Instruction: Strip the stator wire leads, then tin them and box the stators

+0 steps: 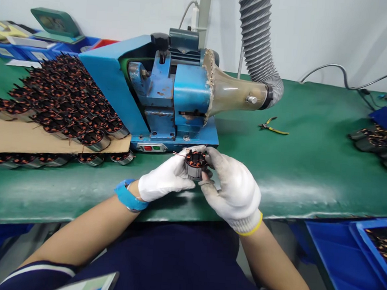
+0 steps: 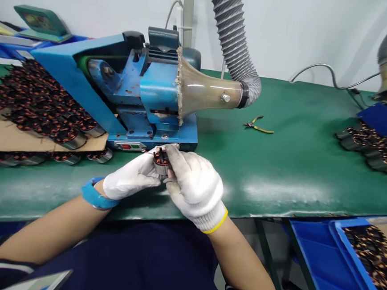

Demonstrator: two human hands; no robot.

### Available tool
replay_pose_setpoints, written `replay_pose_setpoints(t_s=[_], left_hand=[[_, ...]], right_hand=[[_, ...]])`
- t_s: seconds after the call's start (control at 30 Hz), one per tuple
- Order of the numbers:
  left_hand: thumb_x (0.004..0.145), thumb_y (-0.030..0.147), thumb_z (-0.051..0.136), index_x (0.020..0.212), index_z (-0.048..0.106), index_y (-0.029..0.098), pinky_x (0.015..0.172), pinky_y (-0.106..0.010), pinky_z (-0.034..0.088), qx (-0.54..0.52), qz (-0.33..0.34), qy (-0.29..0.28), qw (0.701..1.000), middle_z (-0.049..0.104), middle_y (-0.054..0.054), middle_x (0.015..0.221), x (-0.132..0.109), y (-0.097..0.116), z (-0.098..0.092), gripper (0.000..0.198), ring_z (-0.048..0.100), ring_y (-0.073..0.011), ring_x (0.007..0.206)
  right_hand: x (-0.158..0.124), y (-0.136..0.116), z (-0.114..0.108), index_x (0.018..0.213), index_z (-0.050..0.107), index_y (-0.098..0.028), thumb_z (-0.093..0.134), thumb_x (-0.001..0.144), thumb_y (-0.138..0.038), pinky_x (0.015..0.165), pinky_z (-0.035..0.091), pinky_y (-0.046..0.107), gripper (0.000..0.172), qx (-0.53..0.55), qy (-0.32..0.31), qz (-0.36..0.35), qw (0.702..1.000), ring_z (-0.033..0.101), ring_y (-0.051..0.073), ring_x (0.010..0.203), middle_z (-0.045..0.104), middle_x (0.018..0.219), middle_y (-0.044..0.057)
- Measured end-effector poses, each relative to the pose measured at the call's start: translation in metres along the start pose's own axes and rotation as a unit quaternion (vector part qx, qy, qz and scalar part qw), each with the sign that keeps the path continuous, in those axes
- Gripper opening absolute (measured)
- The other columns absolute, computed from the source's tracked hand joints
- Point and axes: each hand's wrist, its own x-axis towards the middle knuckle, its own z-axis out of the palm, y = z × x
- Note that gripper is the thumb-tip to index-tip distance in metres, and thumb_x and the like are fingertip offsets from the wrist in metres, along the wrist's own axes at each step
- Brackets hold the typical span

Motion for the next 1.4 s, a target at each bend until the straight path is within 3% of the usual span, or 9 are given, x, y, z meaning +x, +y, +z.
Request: replay_pose_setpoints(t_s=[0.1,0.27,0.37,0.5,0.57,0.77,0.97,1.1,1.4], left_hand=[[0.067,0.019,0.081,0.124,0.051,0.02,0.083,-0.04,0.058,0.073,-0.013,0.044,0.996,0.069,-0.012,0.11,0.0,0.004,0.001,0.064,0.069,-0.0276,0.101],[0.069,0.016,0.075,0.121,0.045,0.022,0.076,-0.037,0.059,0.199,0.034,0.055,0.978,0.068,-0.01,0.103,-0.006,0.005,0.003,0.06,0.071,-0.0249,0.093],[0.068,0.014,0.075,0.12,0.046,0.021,0.096,-0.043,0.053,0.34,0.141,0.11,0.923,0.06,-0.012,0.117,-0.007,0.0,0.004,0.061,0.065,-0.025,0.106],[0.069,0.014,0.072,0.121,0.044,0.023,0.094,-0.041,0.052,0.4,0.213,0.106,0.885,0.055,-0.01,0.115,-0.007,-0.006,0.003,0.06,0.06,-0.0232,0.105],[0.069,0.014,0.071,0.119,0.042,0.024,0.09,-0.039,0.053,0.4,0.24,0.073,0.882,0.053,-0.008,0.109,-0.005,-0.009,0.002,0.058,0.059,-0.0219,0.101],[0.068,0.016,0.072,0.121,0.035,0.025,0.093,-0.043,0.051,0.451,0.339,0.1,0.819,0.045,-0.006,0.103,0.002,-0.016,-0.006,0.065,0.053,-0.0209,0.098],[0.069,0.022,0.071,0.121,0.039,0.019,0.089,-0.044,0.051,0.554,0.345,0.211,0.727,0.047,-0.01,0.108,0.004,-0.018,-0.006,0.06,0.053,-0.0251,0.103],[0.072,0.023,0.068,0.117,0.042,0.02,0.092,-0.046,0.05,0.593,0.337,0.251,0.687,0.05,-0.01,0.107,0.006,-0.017,-0.009,0.053,0.052,-0.0261,0.105],[0.065,0.013,0.067,0.118,0.043,0.021,0.092,-0.044,0.052,0.566,0.305,0.328,0.692,0.046,-0.011,0.112,0.024,-0.009,-0.017,0.059,0.055,-0.0252,0.104]], right_hand=[[0.0,0.008,0.009,0.132,0.055,-0.027,0.062,0.077,-0.017,0.081,0.058,0.037,0.056,0.172,0.092,0.177,0.965,0.066,0.018,0.082,0.069,0.095,0.003],[-0.003,0.031,0.019,0.109,0.062,-0.025,0.068,0.074,-0.027,0.083,0.057,0.035,0.036,0.518,0.215,0.379,0.736,0.061,0.009,0.066,0.061,0.079,-0.005],[-0.011,0.025,0.022,0.113,0.064,-0.025,0.076,0.07,-0.03,0.086,0.055,0.035,0.045,0.486,0.143,0.325,0.798,0.066,0.016,0.088,0.068,0.099,0.002],[-0.014,0.01,0.021,0.094,0.072,-0.022,0.066,0.083,-0.028,0.078,0.053,0.032,0.013,0.321,0.076,0.252,0.91,0.063,0.018,0.086,0.069,0.092,0.004],[-0.009,0.013,0.018,0.081,0.07,-0.021,0.062,0.087,-0.031,0.07,0.053,0.03,0.014,0.354,0.071,0.292,0.886,0.06,0.014,0.07,0.065,0.076,0.001],[0.004,0.039,0.015,0.07,0.056,-0.021,0.063,0.085,-0.041,0.085,0.058,0.039,0.026,0.553,0.276,0.403,0.676,0.049,0.007,0.055,0.05,0.064,-0.008],[0.018,0.005,0.044,0.092,0.071,-0.02,0.067,0.081,-0.043,0.077,0.057,0.029,0.027,0.443,0.118,0.443,0.77,0.066,0.016,0.078,0.07,0.078,0.002],[0.044,-0.008,0.061,0.087,0.073,-0.018,0.067,0.078,-0.034,0.072,0.055,0.026,0.02,0.475,0.144,0.421,0.76,0.066,0.014,0.075,0.074,0.079,0.002],[0.087,0.015,0.087,0.08,0.072,-0.017,0.063,0.078,-0.032,0.074,0.055,0.027,0.017,0.469,0.149,0.38,0.784,0.066,0.012,0.072,0.073,0.074,-0.001]])
